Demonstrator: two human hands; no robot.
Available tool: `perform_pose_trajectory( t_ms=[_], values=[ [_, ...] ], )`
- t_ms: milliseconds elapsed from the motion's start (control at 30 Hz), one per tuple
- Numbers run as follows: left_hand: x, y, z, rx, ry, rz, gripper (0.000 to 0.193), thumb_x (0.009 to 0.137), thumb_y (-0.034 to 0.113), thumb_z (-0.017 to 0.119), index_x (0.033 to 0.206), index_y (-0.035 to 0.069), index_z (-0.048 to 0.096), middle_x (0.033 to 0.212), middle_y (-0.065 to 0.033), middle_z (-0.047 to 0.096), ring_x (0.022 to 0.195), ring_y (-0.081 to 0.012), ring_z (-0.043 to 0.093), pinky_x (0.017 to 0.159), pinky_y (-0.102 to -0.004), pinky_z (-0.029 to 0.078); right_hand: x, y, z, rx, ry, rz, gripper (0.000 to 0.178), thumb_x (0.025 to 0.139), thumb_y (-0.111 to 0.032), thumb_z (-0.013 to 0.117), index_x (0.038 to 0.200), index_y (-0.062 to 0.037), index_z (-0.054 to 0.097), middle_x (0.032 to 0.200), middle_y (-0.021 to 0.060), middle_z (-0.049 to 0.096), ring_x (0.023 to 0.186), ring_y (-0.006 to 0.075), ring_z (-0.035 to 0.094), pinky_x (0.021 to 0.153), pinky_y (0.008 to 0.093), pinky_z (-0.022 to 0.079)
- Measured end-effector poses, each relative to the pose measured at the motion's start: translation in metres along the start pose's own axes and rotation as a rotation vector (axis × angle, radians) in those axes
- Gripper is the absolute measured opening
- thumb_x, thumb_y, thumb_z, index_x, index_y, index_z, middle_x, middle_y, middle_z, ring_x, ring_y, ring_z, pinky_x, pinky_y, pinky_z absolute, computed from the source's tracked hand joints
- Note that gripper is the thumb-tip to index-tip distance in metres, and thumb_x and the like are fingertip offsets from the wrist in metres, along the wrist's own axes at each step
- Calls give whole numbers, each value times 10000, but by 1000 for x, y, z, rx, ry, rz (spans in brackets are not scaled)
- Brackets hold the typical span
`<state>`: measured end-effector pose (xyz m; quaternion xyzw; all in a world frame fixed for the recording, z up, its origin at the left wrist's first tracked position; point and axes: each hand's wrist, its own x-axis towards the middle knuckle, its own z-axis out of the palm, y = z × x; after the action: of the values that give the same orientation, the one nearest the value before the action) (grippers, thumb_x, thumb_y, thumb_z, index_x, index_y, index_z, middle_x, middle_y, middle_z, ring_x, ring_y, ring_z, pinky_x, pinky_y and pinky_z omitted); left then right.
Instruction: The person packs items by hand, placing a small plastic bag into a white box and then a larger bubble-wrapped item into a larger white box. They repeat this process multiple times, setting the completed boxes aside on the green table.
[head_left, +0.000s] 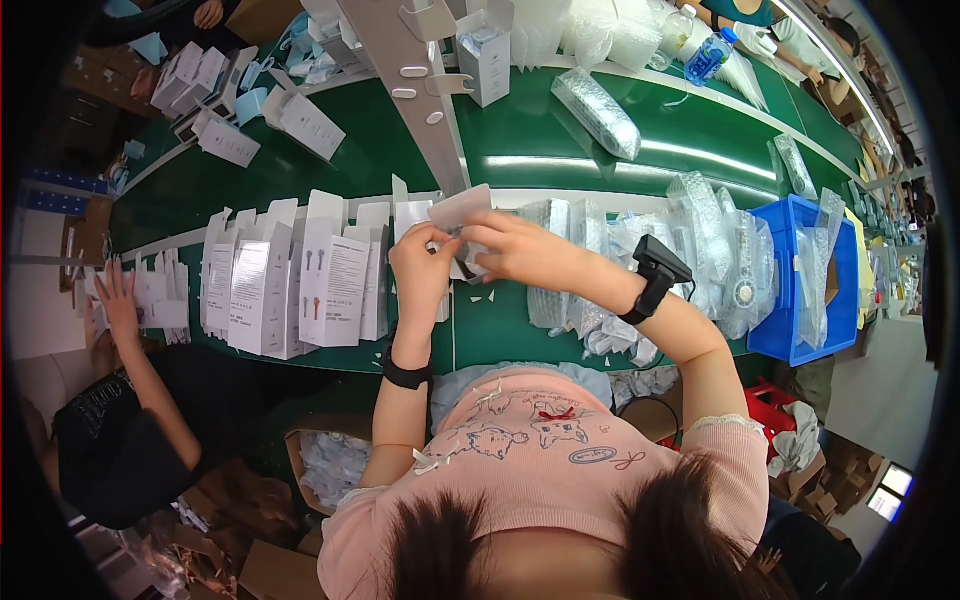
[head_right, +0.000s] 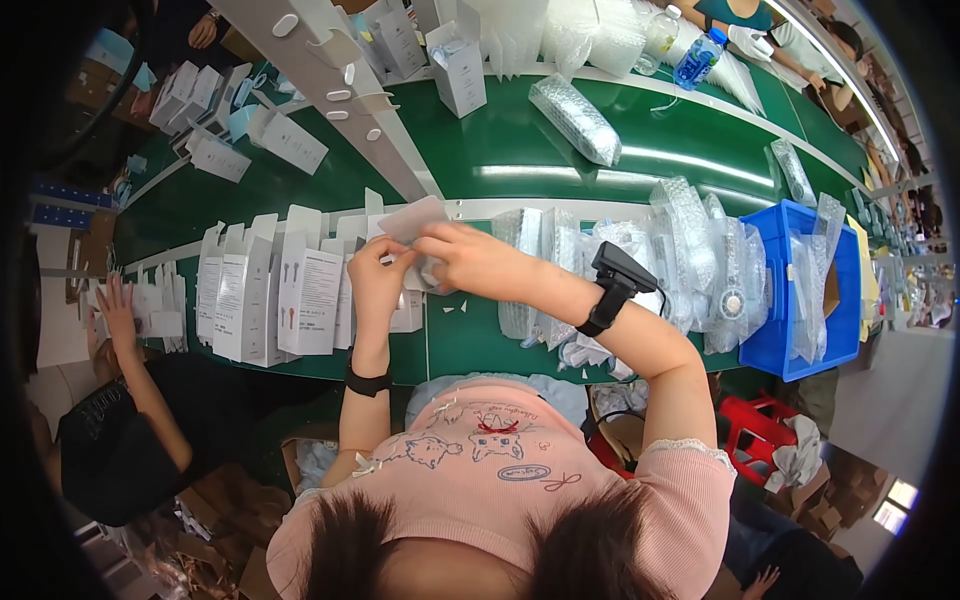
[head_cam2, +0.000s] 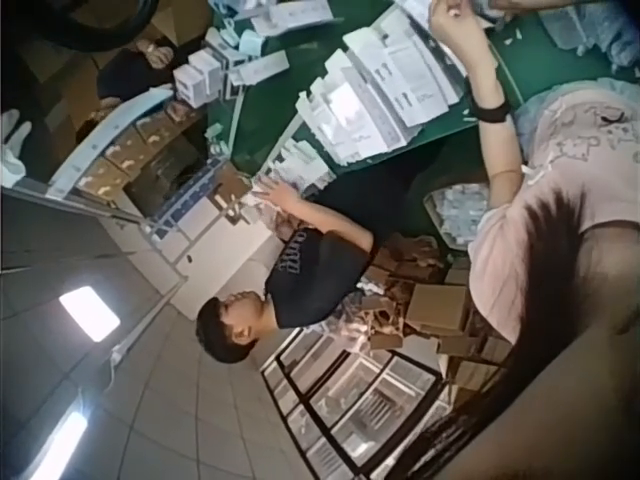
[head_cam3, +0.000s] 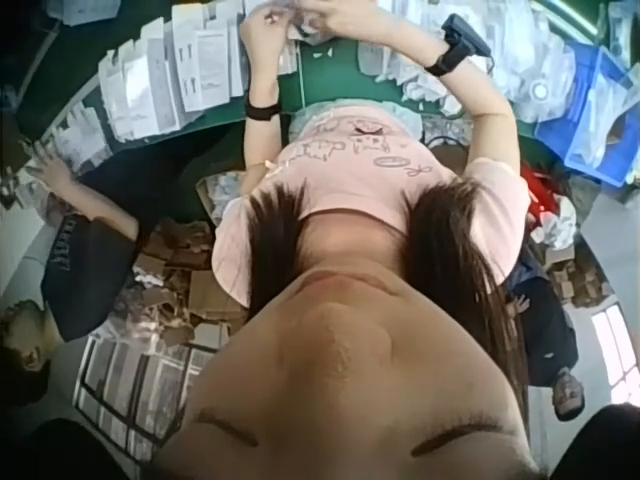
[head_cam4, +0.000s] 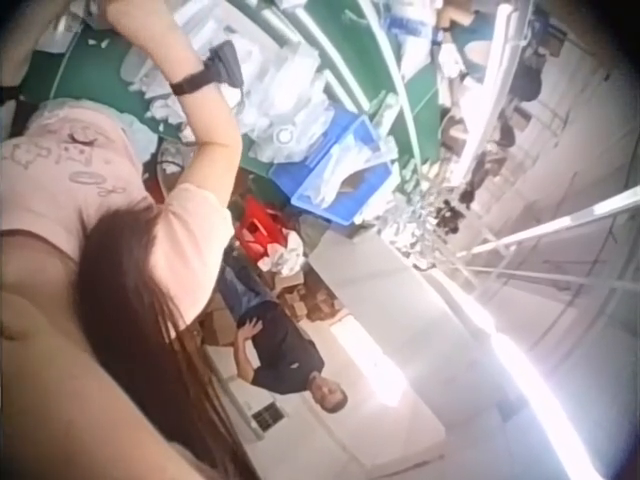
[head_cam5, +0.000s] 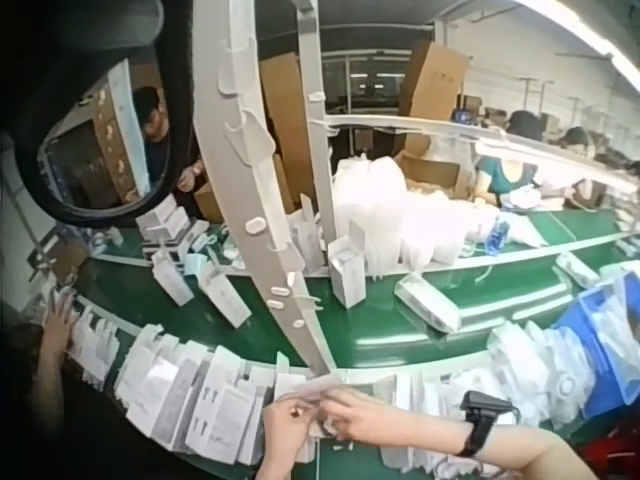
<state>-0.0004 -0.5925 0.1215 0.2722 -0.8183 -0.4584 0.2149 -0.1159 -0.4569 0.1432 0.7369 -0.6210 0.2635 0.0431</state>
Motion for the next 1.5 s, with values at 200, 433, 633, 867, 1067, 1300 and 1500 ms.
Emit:
perform_pose_trajectory(
  t_ms=[200, 433, 633, 867, 1067, 1300, 1500],
  values=[
    [2, -5, 0, -10, 4, -43, 147, 639, 28, 685, 710, -47, 580, 776, -125, 588, 696, -176, 564, 568, -239, 447, -12, -8, 22, -255, -61, 20, 294, 671, -237, 633, 899, -63, 567, 851, 56, 519, 924, 214, 494, 915, 410, 333],
    [-10, -29, -8, -432, 136, -66, 307, 688, 22, 631, 971, -18, 519, 951, -176, 548, 851, -237, 552, 709, -283, 445, -36, 4, 22, 16, 256, 146, 650, 604, -249, 722, 1160, -28, 467, 1039, 143, 509, 1017, 289, 466, 936, 417, 325],
    [-28, -102, 20, 534, 185, 186, 685, 649, 55, 647, 1238, 16, 300, 1263, -235, 319, 1197, -384, 302, 944, -458, 289, -47, 12, 54, 568, 163, 503, 867, 576, -170, 753, 1291, -28, 283, 1244, 202, 376, 1169, 342, 365, 977, 408, 304],
    [-49, -72, 19, 746, -191, -19, 819, 594, 123, 705, 1283, 52, 267, 1321, -259, 205, 1217, -418, 221, 961, -528, 212, -68, 53, -61, 794, 118, 828, 825, 572, -121, 738, 1266, -3, 308, 1218, 171, 418, 1144, 279, 415, 956, 352, 341],
    [-41, -56, 22, 626, -261, -179, 909, 563, 148, 739, 1306, 73, 221, 1270, -266, 251, 1157, -430, 291, 913, -498, 314, -137, 193, -90, 263, 829, 986, 754, 608, -101, 716, 1249, -36, 324, 1114, 125, 516, 1035, 222, 505, 862, 332, 405],
    [-11, -35, 41, 650, -317, -363, 958, 544, 153, 751, 1331, 114, 206, 1176, -258, 324, 1075, -440, 371, 847, -480, 383, -199, 267, -46, -89, 681, 1123, 708, 622, -188, 717, 1214, -19, 368, 1090, 216, 523, 983, 322, 539, 821, 363, 434],
    [-31, -21, 1, 820, -497, -452, 977, 536, 137, 754, 1353, 185, 220, 1152, -259, 339, 1062, -442, 384, 870, -459, 372, -99, 199, -29, -90, -134, 1217, 538, 684, -335, 661, 1074, 7, 515, 1001, 233, 563, 938, 354, 542, 789, 406, 444]
  ],
)
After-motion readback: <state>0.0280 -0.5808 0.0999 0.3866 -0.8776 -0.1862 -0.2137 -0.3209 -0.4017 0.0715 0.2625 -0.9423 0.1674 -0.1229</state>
